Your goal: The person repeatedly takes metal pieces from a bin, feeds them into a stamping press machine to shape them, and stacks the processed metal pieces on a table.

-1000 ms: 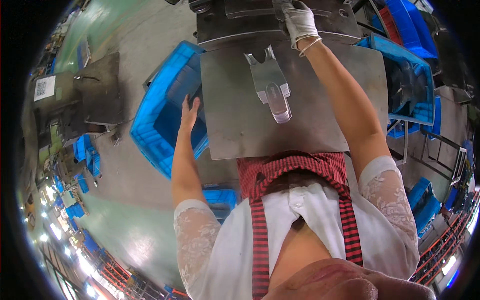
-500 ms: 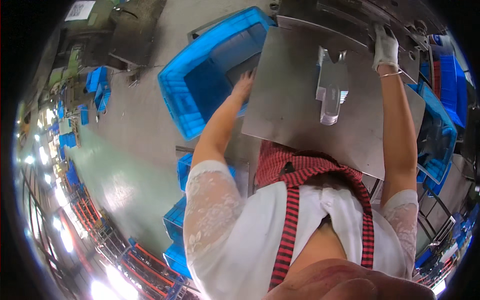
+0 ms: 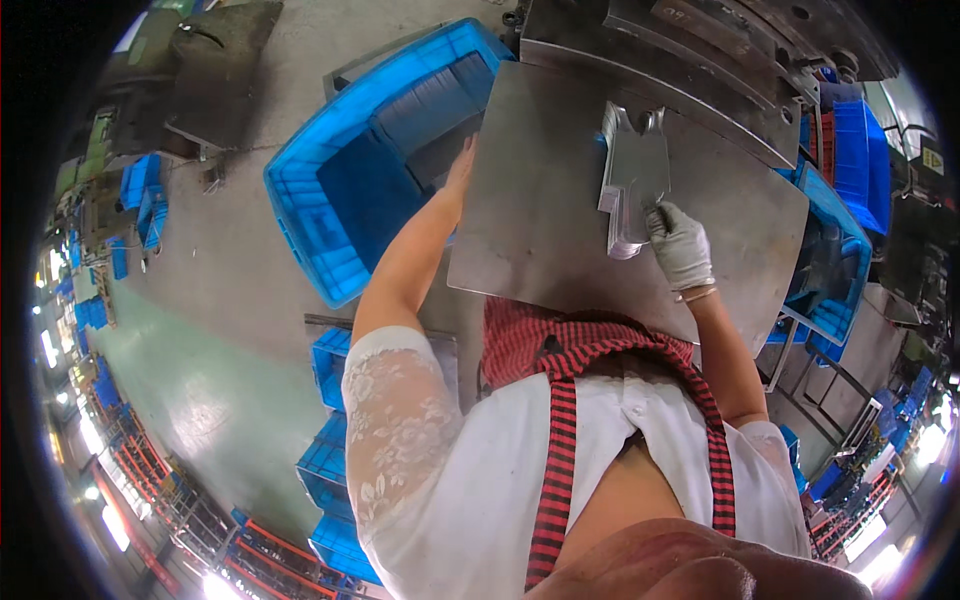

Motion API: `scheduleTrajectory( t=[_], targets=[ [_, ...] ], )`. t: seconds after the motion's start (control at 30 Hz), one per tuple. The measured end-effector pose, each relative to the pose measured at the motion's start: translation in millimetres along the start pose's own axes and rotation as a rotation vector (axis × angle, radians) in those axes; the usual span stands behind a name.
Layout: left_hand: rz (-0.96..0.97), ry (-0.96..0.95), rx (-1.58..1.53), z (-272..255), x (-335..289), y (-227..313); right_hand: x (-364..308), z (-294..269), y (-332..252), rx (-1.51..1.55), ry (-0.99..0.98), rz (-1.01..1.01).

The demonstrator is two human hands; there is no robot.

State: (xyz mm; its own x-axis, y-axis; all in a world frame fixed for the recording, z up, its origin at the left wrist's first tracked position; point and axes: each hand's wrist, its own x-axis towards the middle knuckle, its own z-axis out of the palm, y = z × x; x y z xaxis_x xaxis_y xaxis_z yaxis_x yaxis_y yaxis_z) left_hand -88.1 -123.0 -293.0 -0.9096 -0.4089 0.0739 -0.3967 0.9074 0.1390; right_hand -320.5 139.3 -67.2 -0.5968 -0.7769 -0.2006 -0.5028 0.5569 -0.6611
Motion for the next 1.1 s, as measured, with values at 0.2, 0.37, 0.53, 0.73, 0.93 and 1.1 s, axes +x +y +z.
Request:
scheduleTrajectory(
  t=[0.2, 0.37, 0.53, 0.73, 0.93, 1.1],
  targets=[
    [-0.598, -0.379, -1.274, -74.6, 36.4, 43.2, 0.5, -42.3, 8.2, -0.422, 0.027, -0.102],
    [-0.391, -0.361, -1.417, -13.6, 18.1, 21.7, -12.8, -49.0, 48.1, -0.221, 0.01, 0.069],
    [-0.407, -0.345, -1.428, -55.9, 9.6, 36.0, -35.5, -73.1, 121.4, -0.166, 0.06, 0.085],
    [-0.43, -0.39, -1.189, -90.8, 36.0, 36.9, -42.6, -72.1, 156.7, -0.115, 0.062, 0.183],
    [-0.137, -0.284, -0.957, -88.8, 37.1, 33.7, -49.0, -68.7, 122.9, -0.244, 0.039, 0.025],
    [0.072, -0.211, -0.778, -81.8, 35.9, 30.0, -43.5, -63.8, 101.7, -0.362, 0.068, -0.037]
  ],
)
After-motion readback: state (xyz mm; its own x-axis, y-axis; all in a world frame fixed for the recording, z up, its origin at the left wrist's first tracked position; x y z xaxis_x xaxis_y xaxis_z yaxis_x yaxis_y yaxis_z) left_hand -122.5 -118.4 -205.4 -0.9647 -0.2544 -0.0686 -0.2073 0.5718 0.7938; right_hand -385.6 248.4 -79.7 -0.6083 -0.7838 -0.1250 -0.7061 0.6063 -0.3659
